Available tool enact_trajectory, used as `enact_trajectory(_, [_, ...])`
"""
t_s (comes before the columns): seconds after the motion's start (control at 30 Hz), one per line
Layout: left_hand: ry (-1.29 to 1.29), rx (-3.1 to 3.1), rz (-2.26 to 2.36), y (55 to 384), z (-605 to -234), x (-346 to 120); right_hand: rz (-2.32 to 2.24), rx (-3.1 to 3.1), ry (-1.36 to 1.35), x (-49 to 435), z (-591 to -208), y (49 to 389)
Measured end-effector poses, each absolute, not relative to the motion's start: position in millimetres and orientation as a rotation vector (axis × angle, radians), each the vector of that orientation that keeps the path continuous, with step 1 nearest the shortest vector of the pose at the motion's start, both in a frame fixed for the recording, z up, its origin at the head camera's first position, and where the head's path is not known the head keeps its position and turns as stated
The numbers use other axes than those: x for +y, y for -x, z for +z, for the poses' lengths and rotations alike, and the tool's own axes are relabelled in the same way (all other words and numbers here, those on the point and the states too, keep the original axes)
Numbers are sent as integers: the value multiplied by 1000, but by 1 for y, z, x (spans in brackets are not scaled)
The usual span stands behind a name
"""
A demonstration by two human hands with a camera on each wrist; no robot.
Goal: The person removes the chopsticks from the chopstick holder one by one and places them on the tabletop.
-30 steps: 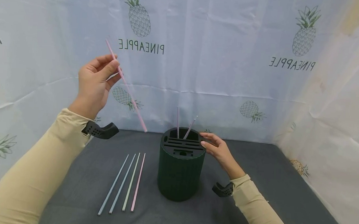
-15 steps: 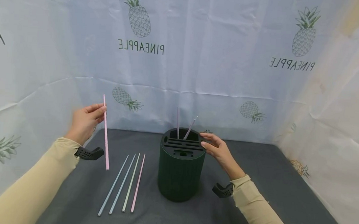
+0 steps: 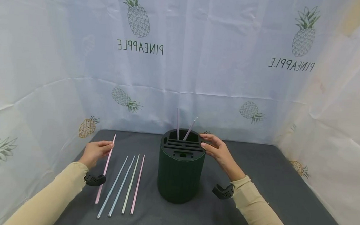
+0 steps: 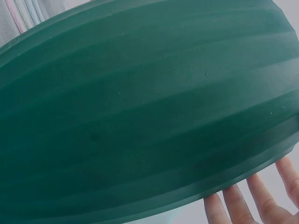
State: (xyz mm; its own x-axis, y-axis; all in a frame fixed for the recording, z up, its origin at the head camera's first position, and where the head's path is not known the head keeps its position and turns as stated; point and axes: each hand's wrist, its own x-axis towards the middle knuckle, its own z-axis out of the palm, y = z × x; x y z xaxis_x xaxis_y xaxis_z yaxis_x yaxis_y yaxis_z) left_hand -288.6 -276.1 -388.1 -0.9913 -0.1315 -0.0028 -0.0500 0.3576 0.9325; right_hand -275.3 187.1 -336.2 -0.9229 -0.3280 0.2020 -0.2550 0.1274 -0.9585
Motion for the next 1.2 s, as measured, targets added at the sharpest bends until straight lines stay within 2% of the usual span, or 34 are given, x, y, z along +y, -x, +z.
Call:
enact_trajectory(0.57, [-200, -2676, -1647, 288, -445, -275, -1935, 2314, 592, 188, -336, 277])
enact_trajectory(1.2, [-291, -2744, -1494, 294, -451, -266, -1943, 2317, 594, 188, -337, 277])
